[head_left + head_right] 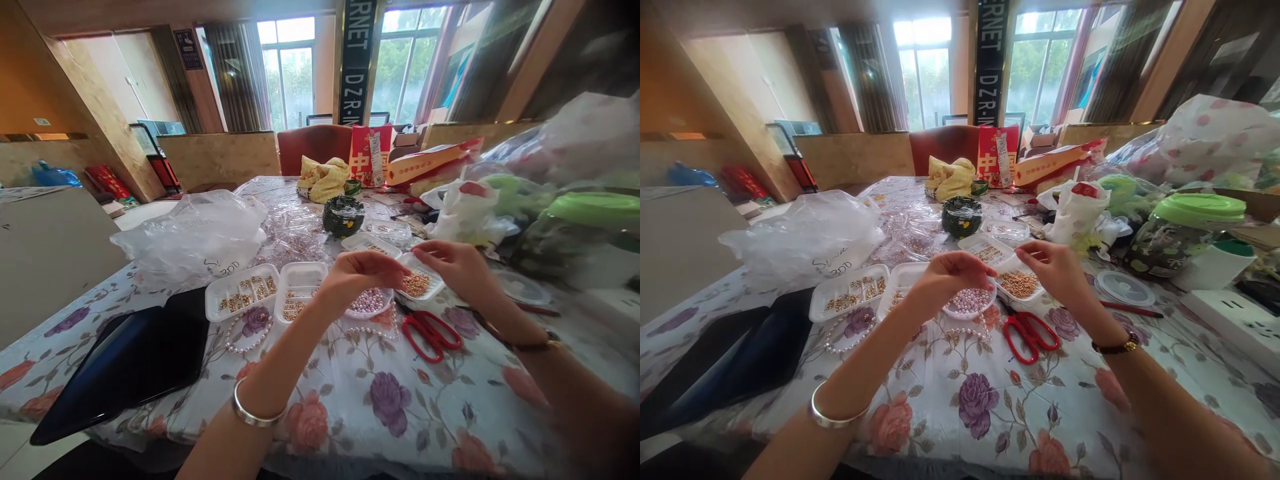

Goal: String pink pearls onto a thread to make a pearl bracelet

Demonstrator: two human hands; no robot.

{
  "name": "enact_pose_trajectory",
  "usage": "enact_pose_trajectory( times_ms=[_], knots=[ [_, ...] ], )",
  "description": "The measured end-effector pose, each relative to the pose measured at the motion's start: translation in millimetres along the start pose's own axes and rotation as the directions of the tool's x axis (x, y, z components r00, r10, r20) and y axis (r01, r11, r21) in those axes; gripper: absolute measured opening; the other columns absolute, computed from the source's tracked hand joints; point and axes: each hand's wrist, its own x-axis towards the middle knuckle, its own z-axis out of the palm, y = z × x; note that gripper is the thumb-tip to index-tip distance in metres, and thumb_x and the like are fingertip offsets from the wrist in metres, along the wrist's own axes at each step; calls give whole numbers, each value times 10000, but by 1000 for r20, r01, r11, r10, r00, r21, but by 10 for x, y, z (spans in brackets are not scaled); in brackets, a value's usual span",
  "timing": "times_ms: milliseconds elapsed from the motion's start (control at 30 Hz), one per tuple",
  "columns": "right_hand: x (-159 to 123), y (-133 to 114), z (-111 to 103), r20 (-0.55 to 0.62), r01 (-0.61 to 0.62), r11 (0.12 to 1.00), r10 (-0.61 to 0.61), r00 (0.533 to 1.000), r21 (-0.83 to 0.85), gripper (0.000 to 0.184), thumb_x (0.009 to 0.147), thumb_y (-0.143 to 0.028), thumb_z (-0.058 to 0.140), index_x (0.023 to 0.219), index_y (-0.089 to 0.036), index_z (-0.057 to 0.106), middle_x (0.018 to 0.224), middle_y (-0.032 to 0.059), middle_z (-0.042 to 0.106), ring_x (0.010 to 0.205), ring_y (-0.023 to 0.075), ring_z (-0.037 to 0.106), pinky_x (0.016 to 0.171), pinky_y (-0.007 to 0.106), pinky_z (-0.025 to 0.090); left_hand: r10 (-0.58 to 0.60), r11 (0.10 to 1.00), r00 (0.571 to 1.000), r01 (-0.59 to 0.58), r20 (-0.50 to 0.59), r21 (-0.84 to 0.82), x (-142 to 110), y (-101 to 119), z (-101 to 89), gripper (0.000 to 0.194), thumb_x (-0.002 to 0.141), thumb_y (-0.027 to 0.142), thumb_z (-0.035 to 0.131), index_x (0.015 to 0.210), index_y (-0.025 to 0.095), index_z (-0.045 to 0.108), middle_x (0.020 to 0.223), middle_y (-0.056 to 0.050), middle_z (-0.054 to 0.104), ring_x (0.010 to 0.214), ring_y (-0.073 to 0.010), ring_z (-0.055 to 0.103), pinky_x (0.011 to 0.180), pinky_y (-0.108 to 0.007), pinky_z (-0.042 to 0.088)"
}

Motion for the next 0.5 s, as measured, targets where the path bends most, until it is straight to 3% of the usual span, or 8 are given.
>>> enact_pose_trajectory(
  times_ms=[67,133,300,500],
  knots=[
    [26,95,-32,142,100,953,-61,988,-285,211,680,-431,636,704,-229,691,649,32,655,595,190,559,576,314,382,1,1000,1000,-1,-21,-8,9,-8,-9,122,614,156,716,708,168,639,751,7,686,639,-96,639,713,-276,504],
    [22,156,-26,267,181,891,-71,961,-416,198,688,-419,607,683,-241,694,645,31,667,590,194,569,565,311,378,8,1000,999,-8,-33,-4,18,-14,-17,144,605,150,723,702,166,618,745,14,674,633,-89,632,709,-271,501],
    [-20,186,44,413,224,872,-28,910,-435,152,665,-389,614,653,-252,679,584,10,659,539,179,570,527,294,384,22,1000,1000,-22,-13,0,25,-13,-18,174,601,155,741,726,162,620,721,23,654,631,-77,619,713,-259,499],
    [-2,173,44,386,220,866,-34,922,-450,160,649,-357,607,540,-240,614,535,9,628,508,170,536,513,292,353,37,999,999,-36,11,-28,24,-24,-21,155,601,139,739,707,165,629,706,24,650,644,-83,618,713,-268,511]
  ],
)
